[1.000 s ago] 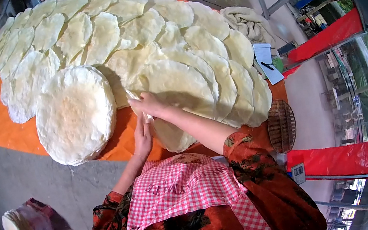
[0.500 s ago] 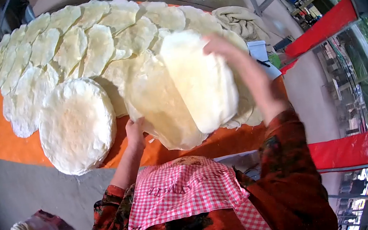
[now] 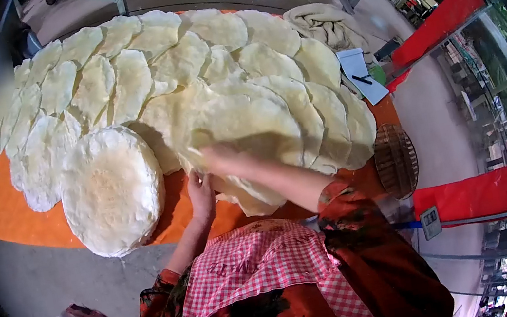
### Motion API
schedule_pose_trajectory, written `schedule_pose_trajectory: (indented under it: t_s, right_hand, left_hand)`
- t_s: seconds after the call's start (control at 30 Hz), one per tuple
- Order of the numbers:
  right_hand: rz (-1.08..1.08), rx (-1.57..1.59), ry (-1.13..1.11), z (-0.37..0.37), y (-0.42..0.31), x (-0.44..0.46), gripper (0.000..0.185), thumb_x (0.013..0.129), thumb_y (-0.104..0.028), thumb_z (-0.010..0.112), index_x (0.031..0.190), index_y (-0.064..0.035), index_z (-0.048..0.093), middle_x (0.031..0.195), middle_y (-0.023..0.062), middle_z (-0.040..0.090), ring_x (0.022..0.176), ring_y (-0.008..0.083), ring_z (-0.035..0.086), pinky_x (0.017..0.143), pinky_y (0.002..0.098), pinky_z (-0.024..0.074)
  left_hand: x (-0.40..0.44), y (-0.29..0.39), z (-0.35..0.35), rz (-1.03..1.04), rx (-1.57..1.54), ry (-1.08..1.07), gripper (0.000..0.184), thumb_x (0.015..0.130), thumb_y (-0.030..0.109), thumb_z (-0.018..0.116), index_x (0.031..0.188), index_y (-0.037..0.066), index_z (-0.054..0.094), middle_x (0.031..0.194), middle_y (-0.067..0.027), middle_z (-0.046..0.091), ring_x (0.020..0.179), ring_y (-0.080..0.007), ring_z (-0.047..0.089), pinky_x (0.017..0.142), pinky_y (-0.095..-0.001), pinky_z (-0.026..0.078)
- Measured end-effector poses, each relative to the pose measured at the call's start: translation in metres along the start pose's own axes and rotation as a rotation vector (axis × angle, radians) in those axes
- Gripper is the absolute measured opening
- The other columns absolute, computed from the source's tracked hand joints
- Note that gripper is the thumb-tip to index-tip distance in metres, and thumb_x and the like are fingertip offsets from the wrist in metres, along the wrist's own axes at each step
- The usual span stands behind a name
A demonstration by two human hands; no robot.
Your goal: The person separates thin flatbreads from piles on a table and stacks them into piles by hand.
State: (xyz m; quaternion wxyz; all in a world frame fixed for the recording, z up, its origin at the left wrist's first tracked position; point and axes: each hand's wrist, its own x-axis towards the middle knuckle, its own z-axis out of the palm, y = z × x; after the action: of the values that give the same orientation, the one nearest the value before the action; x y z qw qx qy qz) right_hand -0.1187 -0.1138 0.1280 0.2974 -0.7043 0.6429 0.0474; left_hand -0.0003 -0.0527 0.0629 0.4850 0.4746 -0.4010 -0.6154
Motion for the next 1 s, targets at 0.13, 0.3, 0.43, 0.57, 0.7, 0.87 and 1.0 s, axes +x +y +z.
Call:
schedule_pose_trajectory:
  t_s: [0.13,0.3,0.43,0.57,0.7,0.87,1.0]
  right_hand:
    - [0.020,0.094,0.067,0.010,-0.007,-0.001,0.037,0.082,-0.015,0.061,0.118,-0.0068,0.058,0.104,0.0212,0.064,0.099,0.0338,0.062,0.084,0.0417,0.0485]
    - [-0.050,0.174,0.120,-0.014,-0.008,-0.003,0.038,0.080,-0.006,0.056,0.118,-0.0035,0.057,0.103,0.0229,0.064,0.099,0.0359,0.062,0.084,0.0414,0.0480]
    - [-0.029,0.177,0.051,-0.026,-0.021,-0.010,0.032,0.083,-0.013,0.052,0.112,-0.0011,0.058,0.104,0.0236,0.064,0.099,0.0396,0.061,0.085,0.0455,0.0466]
    - [0.044,0.077,-0.050,-0.031,-0.027,-0.012,0.036,0.083,-0.018,0.055,0.114,0.0000,0.057,0.100,0.0252,0.064,0.094,0.0386,0.063,0.082,0.0429,0.0482]
    - [0.040,0.007,-0.029,-0.023,-0.030,-0.008,0.042,0.081,-0.030,0.062,0.111,-0.0007,0.060,0.097,0.0228,0.066,0.086,0.0357,0.065,0.080,0.0407,0.0492]
    - [-0.149,0.039,0.071,0.004,0.040,0.071,0.030,0.073,-0.007,0.067,0.102,-0.0004,0.065,0.090,0.0172,0.068,0.080,0.0245,0.065,0.073,0.0356,0.0512]
    - [-0.046,0.267,0.029,-0.148,-0.001,-0.014,0.041,0.070,-0.007,0.066,0.109,0.0015,0.061,0.092,0.0140,0.068,0.081,0.0214,0.064,0.073,0.0329,0.0506]
  left_hand:
    - [-0.003,-0.009,-0.009,-0.011,0.029,-0.019,0.016,0.087,0.008,0.056,0.098,-0.002,0.050,0.087,-0.0112,0.055,0.076,-0.0179,0.053,0.066,-0.0329,0.045]
    - [-0.002,-0.020,-0.003,0.224,0.281,-0.040,0.014,0.083,0.002,0.054,0.095,-0.002,0.047,0.090,-0.0161,0.047,0.081,-0.0275,0.049,0.074,-0.0365,0.043]
    - [-0.004,-0.006,0.006,0.267,0.305,-0.055,0.014,0.081,0.000,0.053,0.092,-0.002,0.045,0.094,-0.0181,0.044,0.085,-0.0315,0.046,0.079,-0.0376,0.042]
    - [-0.009,0.005,0.009,0.369,0.344,-0.065,0.017,0.085,0.002,0.052,0.101,-0.003,0.047,0.099,-0.0196,0.044,0.089,-0.0329,0.047,0.081,-0.0382,0.042]
    - [-0.011,0.002,0.012,0.418,0.370,-0.070,0.024,0.089,0.004,0.053,0.111,-0.003,0.049,0.113,-0.0202,0.045,0.098,-0.0313,0.049,0.086,-0.0367,0.043]
    - [-0.029,0.019,0.007,0.170,-0.043,-0.245,0.022,0.093,0.008,0.054,0.112,0.000,0.052,0.124,-0.0130,0.048,0.100,-0.0167,0.054,0.085,-0.0308,0.047]
    - [-0.028,0.007,-0.020,-0.140,-0.233,0.043,0.033,0.091,0.019,0.059,0.119,0.006,0.046,0.114,-0.0071,0.050,0.098,-0.0170,0.053,0.085,-0.0331,0.046]
